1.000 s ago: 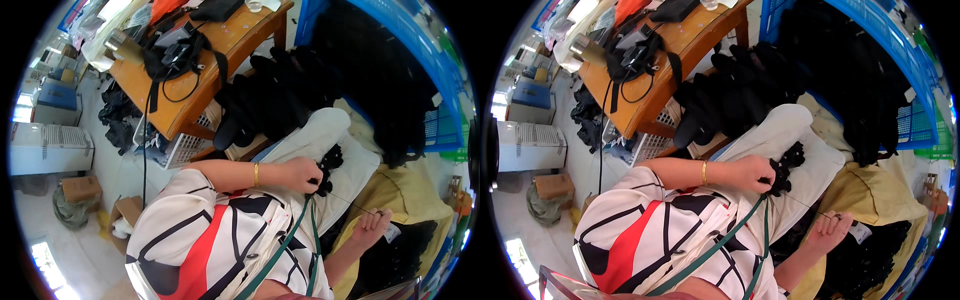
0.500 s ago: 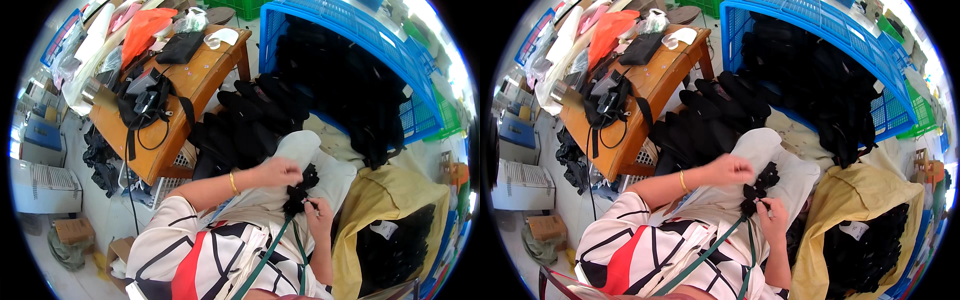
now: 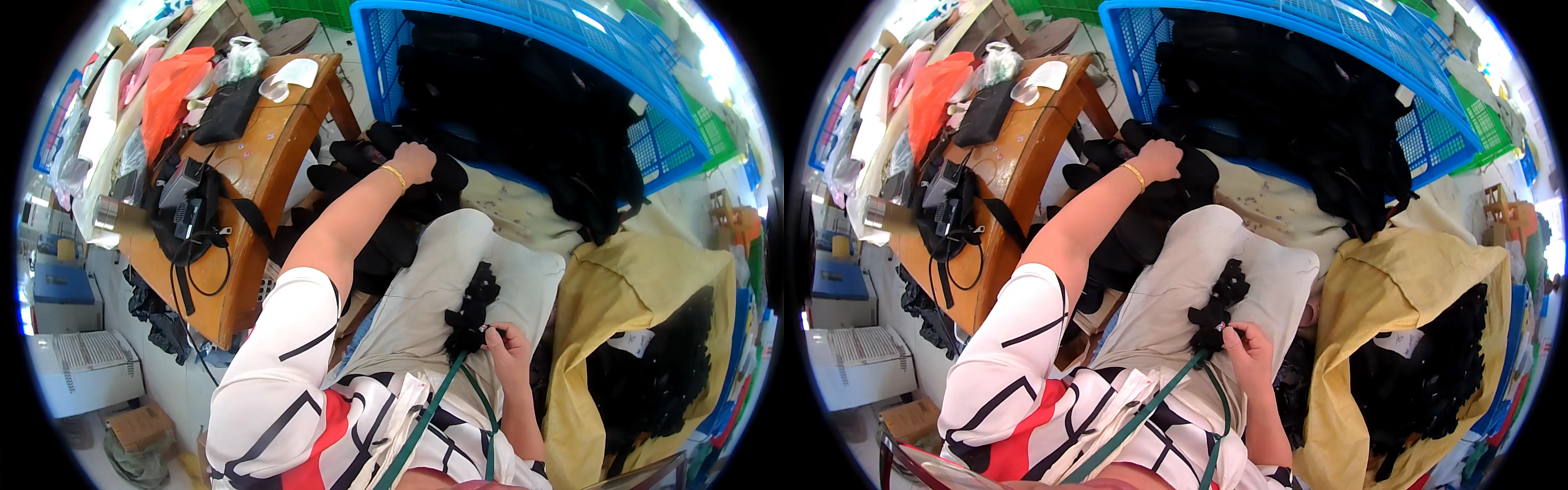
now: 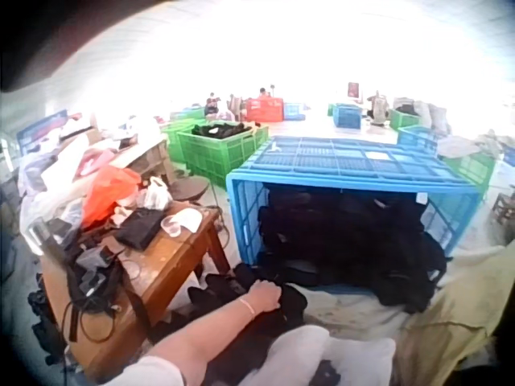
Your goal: The person sits on the floor and hand-sews black slip-on shoes using a needle and thread. They repeatedly pull the thread through the shoe material, adjust the shoe position, and occasionally pick up additional shoes from a nearby pile to continue stitching.
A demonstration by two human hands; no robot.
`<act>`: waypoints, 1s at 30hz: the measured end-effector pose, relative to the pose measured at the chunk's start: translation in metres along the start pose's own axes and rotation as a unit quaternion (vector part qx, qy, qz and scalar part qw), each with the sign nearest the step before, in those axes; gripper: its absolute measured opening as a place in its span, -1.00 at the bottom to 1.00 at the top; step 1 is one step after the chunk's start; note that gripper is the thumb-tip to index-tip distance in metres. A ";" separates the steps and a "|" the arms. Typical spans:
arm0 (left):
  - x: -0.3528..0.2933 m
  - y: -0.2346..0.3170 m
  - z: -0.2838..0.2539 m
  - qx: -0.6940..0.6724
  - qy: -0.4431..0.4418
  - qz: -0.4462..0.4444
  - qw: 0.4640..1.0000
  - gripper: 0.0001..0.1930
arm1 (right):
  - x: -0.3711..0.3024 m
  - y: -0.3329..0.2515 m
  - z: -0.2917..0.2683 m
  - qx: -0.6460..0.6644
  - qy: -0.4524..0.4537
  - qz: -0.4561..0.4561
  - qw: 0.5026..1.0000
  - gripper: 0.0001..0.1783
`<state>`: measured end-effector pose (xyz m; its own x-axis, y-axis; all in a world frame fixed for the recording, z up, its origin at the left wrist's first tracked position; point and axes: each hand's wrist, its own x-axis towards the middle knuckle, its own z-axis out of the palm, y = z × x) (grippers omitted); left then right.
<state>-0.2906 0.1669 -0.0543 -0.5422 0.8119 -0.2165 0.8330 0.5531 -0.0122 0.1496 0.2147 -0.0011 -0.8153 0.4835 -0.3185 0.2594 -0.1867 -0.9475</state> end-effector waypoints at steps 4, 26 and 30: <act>0.015 0.000 -0.019 -0.029 0.011 0.048 0.998 -0.68 | -0.008 0.003 -0.005 0.012 0.035 0.032 0.999 -0.79; -0.304 0.189 -0.003 -0.819 -0.082 -0.146 0.548 -0.62 | -0.025 -0.002 0.039 0.080 0.025 -0.072 0.994 -0.77; -0.304 0.193 -0.001 -0.855 -0.062 -0.136 0.497 -0.67 | -0.020 0.020 0.054 -0.016 0.040 -0.124 0.991 -0.81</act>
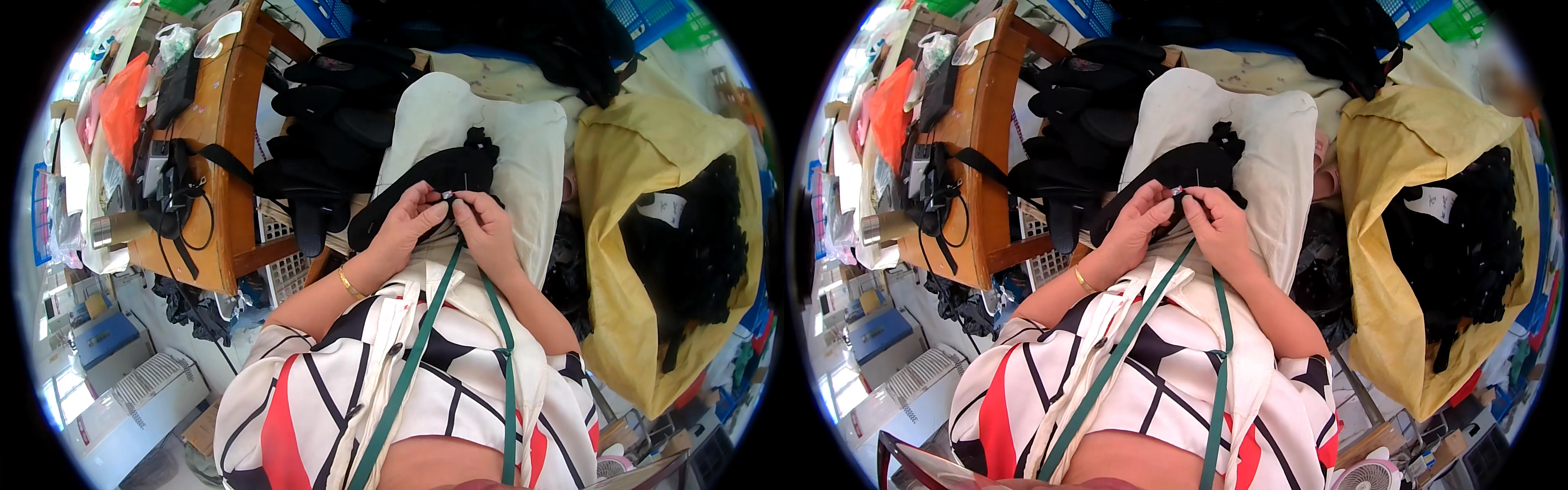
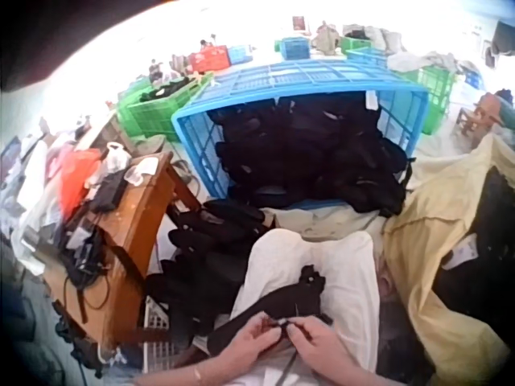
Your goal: The person sits on the floor and hand-sews black slip-on shoes using a needle and thread. They repeatedly pull the thread through the shoe material, adjust the shoe position, and occasionally pick up additional shoes from a nearby pile to continue stitching.
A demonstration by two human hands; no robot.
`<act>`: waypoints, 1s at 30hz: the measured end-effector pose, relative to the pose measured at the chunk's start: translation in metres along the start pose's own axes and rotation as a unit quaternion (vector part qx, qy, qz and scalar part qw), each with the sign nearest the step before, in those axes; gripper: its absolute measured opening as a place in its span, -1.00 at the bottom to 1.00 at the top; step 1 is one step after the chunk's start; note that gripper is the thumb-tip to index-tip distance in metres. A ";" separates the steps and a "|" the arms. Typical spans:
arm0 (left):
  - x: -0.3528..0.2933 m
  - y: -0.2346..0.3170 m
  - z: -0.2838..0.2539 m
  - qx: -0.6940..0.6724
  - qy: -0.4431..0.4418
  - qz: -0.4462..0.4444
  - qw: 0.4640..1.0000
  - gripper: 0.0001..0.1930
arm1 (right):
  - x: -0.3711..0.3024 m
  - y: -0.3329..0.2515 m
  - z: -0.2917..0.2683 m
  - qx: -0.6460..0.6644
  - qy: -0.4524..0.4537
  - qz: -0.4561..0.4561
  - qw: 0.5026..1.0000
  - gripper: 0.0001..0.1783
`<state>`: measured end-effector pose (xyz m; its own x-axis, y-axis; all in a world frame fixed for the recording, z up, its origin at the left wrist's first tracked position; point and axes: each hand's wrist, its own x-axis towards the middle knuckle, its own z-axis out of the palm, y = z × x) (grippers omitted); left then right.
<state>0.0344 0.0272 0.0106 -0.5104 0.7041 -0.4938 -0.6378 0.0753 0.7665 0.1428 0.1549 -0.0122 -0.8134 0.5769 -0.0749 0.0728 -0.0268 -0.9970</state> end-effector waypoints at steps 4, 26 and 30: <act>0.004 -0.010 -0.011 0.115 0.036 -0.016 0.993 -0.77 | -0.002 0.000 0.006 -0.075 -0.030 -0.059 0.995 -0.81; 0.033 -0.011 0.014 -0.059 0.134 -0.082 0.986 -0.77 | -0.022 -0.013 -0.059 0.173 0.043 0.167 0.970 -0.81; 0.033 -0.008 0.012 -0.048 0.138 -0.080 0.986 -0.82 | -0.002 -0.022 -0.033 0.098 -0.056 0.237 0.965 -0.86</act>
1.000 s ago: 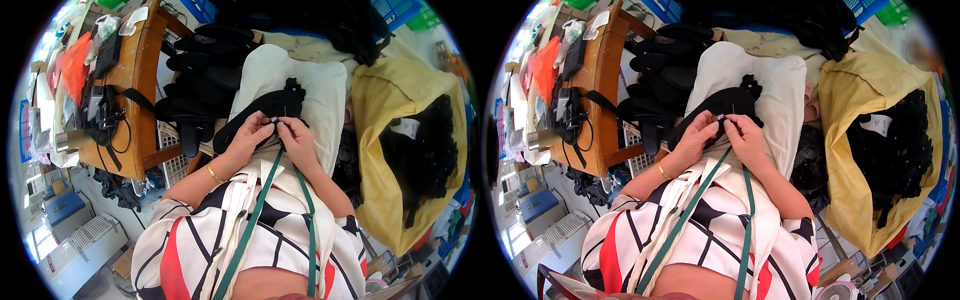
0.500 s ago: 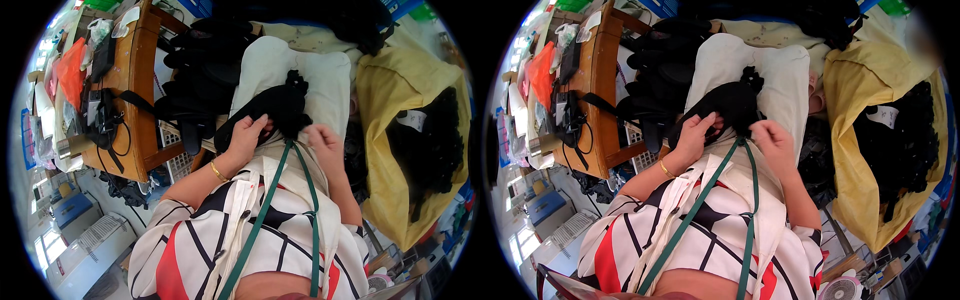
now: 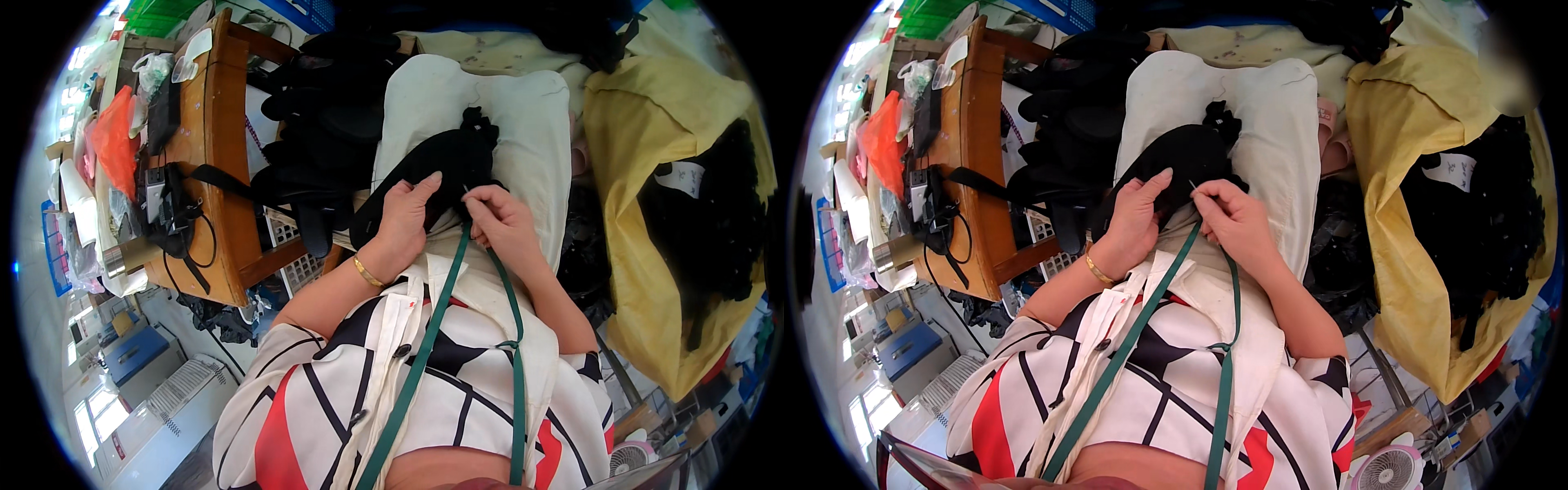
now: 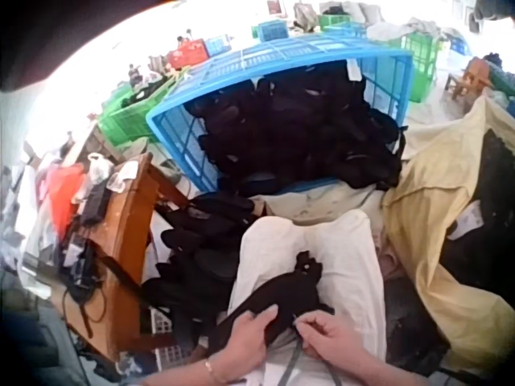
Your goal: The person sits on the floor and hand-sews black slip-on shoes using a needle and thread. They repeatedly pull the thread through the shoe material, adjust the shoe position, and occasionally pick up additional shoes from a nearby pile to continue stitching.
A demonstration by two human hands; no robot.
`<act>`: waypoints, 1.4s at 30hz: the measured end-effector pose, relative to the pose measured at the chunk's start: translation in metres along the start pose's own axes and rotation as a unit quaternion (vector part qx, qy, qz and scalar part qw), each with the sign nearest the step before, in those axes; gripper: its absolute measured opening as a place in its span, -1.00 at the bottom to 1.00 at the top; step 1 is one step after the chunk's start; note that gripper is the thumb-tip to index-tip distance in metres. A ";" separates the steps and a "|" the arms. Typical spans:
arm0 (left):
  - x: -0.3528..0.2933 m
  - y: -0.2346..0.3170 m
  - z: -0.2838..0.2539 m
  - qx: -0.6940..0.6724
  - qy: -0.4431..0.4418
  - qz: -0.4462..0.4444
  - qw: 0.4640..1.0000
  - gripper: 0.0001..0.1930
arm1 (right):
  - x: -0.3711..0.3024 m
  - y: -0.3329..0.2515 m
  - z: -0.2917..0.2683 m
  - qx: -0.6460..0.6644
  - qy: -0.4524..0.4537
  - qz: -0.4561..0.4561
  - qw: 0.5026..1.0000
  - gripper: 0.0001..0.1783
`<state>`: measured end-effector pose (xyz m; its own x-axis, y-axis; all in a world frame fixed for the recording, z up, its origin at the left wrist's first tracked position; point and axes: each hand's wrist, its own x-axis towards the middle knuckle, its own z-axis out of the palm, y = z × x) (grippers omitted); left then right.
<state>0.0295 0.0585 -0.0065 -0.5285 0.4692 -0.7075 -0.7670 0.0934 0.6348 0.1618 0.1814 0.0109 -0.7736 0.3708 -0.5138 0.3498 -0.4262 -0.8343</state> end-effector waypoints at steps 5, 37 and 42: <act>-0.006 0.002 -0.001 -0.044 -0.016 -0.014 0.999 -0.86 | 0.018 0.003 0.010 -0.089 -0.018 -0.049 0.995 -0.82; -0.013 0.010 0.002 -0.062 -0.046 -0.014 0.997 -0.87 | 0.023 0.009 0.013 -0.129 -0.012 -0.082 0.988 -0.88; -0.007 0.004 -0.004 -0.048 -0.014 -0.027 0.998 -0.88 | 0.021 0.010 0.014 -0.162 0.000 -0.119 0.980 -0.88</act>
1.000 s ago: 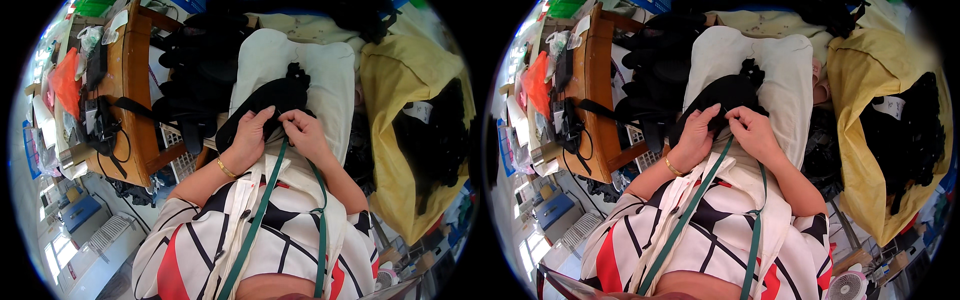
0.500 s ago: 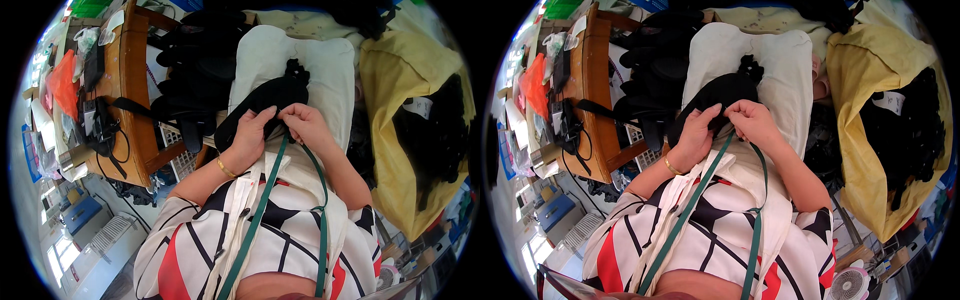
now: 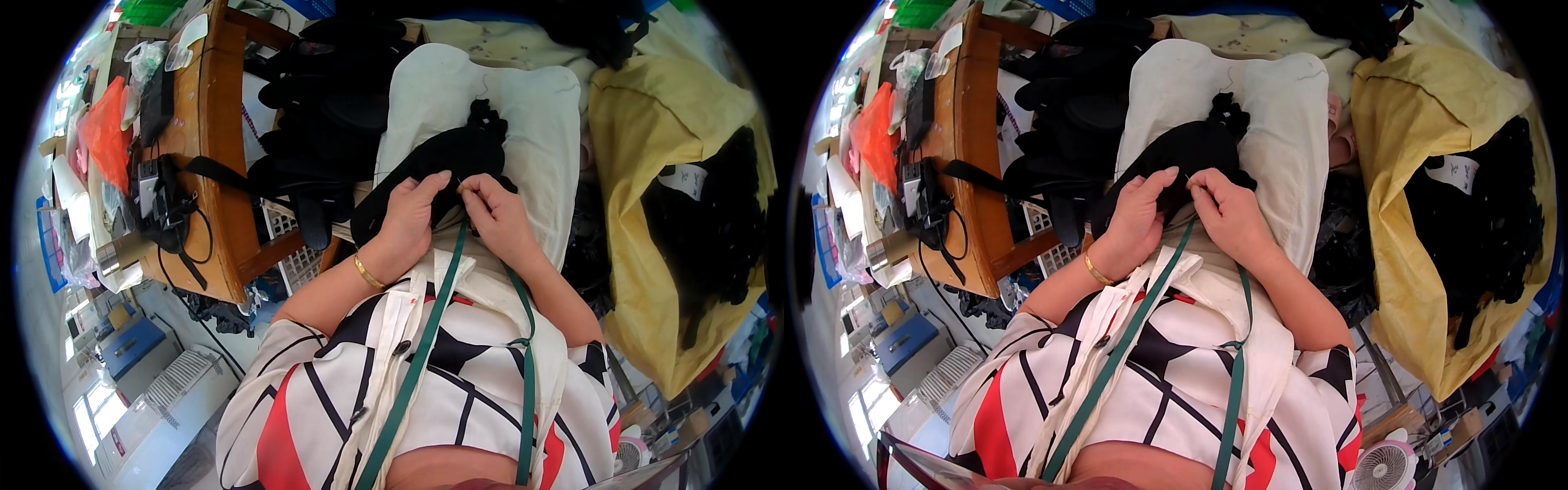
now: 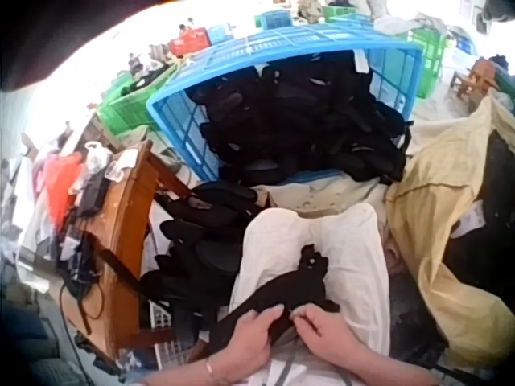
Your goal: The person sits on the floor and hand-sews black slip-on shoes using a needle and thread. They repeatedly pull the thread through the shoe material, adjust the shoe position, and occasionally pick up additional shoes from a nearby pile to continue stitching.
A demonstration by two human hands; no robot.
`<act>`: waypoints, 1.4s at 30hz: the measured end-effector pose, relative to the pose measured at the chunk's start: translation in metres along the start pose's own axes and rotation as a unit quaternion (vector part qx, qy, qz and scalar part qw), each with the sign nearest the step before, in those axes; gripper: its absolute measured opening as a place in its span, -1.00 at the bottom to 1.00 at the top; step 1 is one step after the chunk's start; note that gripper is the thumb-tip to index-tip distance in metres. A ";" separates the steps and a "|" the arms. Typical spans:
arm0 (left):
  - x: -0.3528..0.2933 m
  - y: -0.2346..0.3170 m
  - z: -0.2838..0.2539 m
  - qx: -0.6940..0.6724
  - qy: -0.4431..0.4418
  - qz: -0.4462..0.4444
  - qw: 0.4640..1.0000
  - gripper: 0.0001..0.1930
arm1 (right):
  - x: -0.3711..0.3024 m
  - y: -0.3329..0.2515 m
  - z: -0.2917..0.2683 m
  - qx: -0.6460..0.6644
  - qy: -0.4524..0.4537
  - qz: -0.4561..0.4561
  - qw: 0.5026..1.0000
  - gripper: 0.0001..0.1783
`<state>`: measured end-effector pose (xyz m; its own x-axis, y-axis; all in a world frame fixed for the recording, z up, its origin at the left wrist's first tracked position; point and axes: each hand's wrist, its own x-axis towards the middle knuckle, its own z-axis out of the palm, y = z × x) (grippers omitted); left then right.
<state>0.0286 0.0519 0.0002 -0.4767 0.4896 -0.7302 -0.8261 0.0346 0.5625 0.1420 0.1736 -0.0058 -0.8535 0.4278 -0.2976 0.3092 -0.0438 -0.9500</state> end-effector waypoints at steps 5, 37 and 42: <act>-0.011 0.014 0.013 0.019 0.027 -0.031 0.999 -0.85 | 0.000 0.000 0.003 -0.065 0.023 -0.059 0.996 -0.88; 0.030 0.064 0.043 0.558 -0.215 0.365 0.714 -0.48 | -0.015 -0.029 -0.011 0.035 0.175 -0.075 0.981 -0.92; 0.048 0.053 0.053 0.642 -0.285 0.194 0.685 -0.42 | -0.015 -0.010 -0.024 0.233 0.239 -0.038 0.942 -0.83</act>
<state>-0.0220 0.1232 0.0158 -0.0877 0.9269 -0.3649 0.4494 0.3637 0.8159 0.1620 0.1893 0.0109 -0.5442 0.7988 -0.2565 -0.0585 -0.3412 -0.9382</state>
